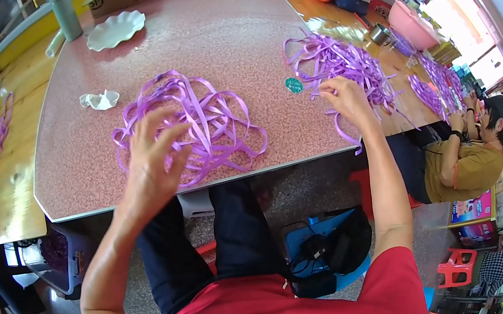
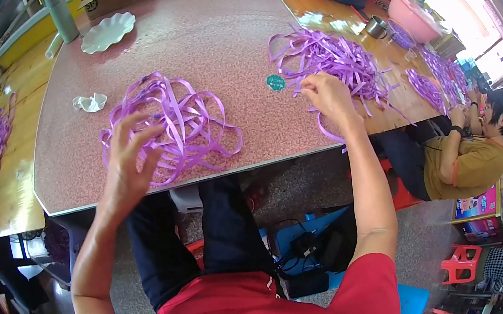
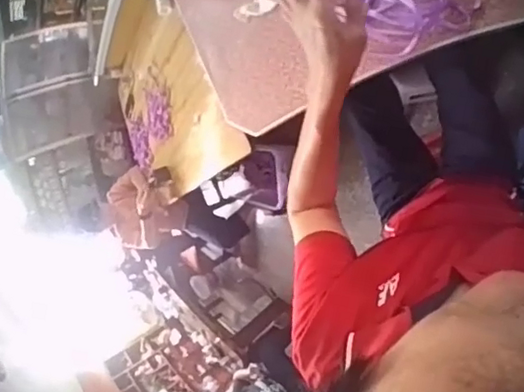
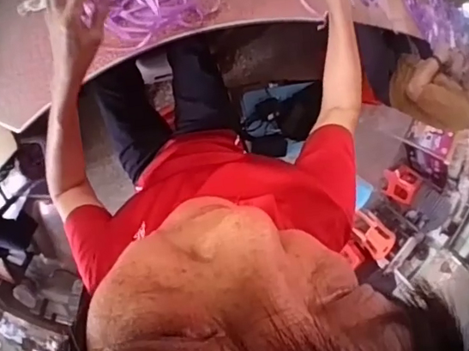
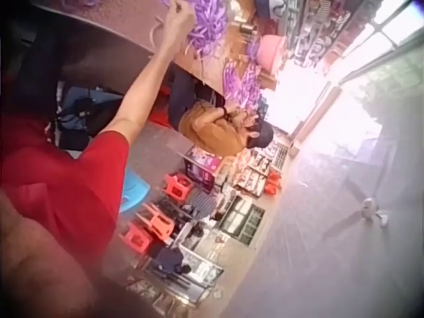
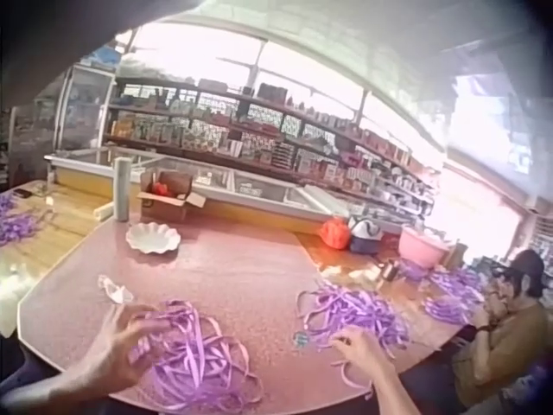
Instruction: Untangle and organize purple plastic ribbons on a table.
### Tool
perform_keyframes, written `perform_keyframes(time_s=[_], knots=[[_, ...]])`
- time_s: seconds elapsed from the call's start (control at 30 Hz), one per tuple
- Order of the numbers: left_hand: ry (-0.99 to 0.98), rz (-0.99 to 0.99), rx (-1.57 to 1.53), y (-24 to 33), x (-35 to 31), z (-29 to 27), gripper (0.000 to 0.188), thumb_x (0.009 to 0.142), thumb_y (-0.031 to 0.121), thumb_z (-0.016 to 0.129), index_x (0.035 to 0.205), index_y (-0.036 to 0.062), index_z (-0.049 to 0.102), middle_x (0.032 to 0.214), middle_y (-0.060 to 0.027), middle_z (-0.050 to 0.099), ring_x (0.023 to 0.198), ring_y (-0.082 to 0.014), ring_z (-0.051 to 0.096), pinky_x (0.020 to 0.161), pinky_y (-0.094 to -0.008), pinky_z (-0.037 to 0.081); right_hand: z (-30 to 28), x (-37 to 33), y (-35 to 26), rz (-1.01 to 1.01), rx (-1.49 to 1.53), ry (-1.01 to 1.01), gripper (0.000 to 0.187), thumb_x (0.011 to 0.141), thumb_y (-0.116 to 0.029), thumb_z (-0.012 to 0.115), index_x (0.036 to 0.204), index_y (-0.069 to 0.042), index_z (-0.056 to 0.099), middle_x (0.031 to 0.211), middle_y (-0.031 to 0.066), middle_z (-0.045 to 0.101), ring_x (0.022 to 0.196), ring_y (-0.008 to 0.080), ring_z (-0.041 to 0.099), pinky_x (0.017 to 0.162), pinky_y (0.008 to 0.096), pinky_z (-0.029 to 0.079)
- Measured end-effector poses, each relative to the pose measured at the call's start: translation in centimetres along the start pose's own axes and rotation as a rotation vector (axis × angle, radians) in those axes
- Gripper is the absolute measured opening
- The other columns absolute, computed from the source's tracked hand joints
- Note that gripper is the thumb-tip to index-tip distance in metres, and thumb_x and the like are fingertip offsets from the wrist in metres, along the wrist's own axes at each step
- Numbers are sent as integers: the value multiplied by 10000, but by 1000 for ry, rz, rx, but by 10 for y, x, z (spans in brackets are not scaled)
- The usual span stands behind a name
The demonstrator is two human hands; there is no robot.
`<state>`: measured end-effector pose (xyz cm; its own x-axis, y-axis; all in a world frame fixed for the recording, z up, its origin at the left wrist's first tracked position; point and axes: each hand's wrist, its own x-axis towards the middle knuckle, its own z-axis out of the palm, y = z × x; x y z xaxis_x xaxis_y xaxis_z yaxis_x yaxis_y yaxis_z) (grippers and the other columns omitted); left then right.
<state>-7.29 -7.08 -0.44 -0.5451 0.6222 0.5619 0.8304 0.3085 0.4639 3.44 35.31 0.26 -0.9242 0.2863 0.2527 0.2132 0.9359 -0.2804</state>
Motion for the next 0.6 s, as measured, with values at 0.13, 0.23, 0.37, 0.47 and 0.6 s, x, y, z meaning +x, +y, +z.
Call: perform_keyframes(time_s=[0.13, 0.23, 0.37, 0.47, 0.6], knots=[[-15, 22, -33, 16, -6, 17, 345, 821, 77, 709, 1160, 85, 645, 1299, -158, 511, 1251, -387, 465, 1034, -495, 377, 12, 3, -6, -11, -294, -43, 126, 839, -129, 711, 940, -56, 725, 937, 132, 678, 900, 275, 680, 809, 379, 522], [-28, 29, -16, 21, -1, 15, 367, 821, 54, 701, 1181, 82, 637, 1328, -172, 507, 1298, -388, 444, 1066, -495, 368, 14, 16, -13, -11, -274, 2, 123, 836, -130, 702, 912, -33, 699, 927, 127, 659, 918, 286, 671, 817, 402, 513], [1, -5, -106, 13, 14, 11, 302, 834, 43, 688, 1132, 70, 655, 1283, -165, 541, 1267, -377, 474, 1041, -477, 391, 7, 47, -44, -228, 385, 236, 176, 942, -193, 633, 906, -20, 649, 1002, 76, 680, 865, 185, 665, 725, 337, 508], [18, 75, -153, -2, 32, 10, 166, 856, 32, 674, 1020, 50, 672, 1167, -133, 615, 1194, -340, 530, 971, -453, 432, -20, 56, -108, -116, 1166, 54, 157, 980, -194, 611, 968, -39, 588, 847, 47, 647, 622, 83, 568, 623, 236, 471], [26, 60, -153, -51, 70, 12, 114, 879, 67, 665, 992, 52, 679, 1115, -132, 640, 1138, -323, 560, 949, -439, 440, -16, 65, -145, -90, 1233, 45, 146, 989, -189, 598, 926, -58, 607, 710, -47, 509, 531, -6, 366, 431, 197, 291]])
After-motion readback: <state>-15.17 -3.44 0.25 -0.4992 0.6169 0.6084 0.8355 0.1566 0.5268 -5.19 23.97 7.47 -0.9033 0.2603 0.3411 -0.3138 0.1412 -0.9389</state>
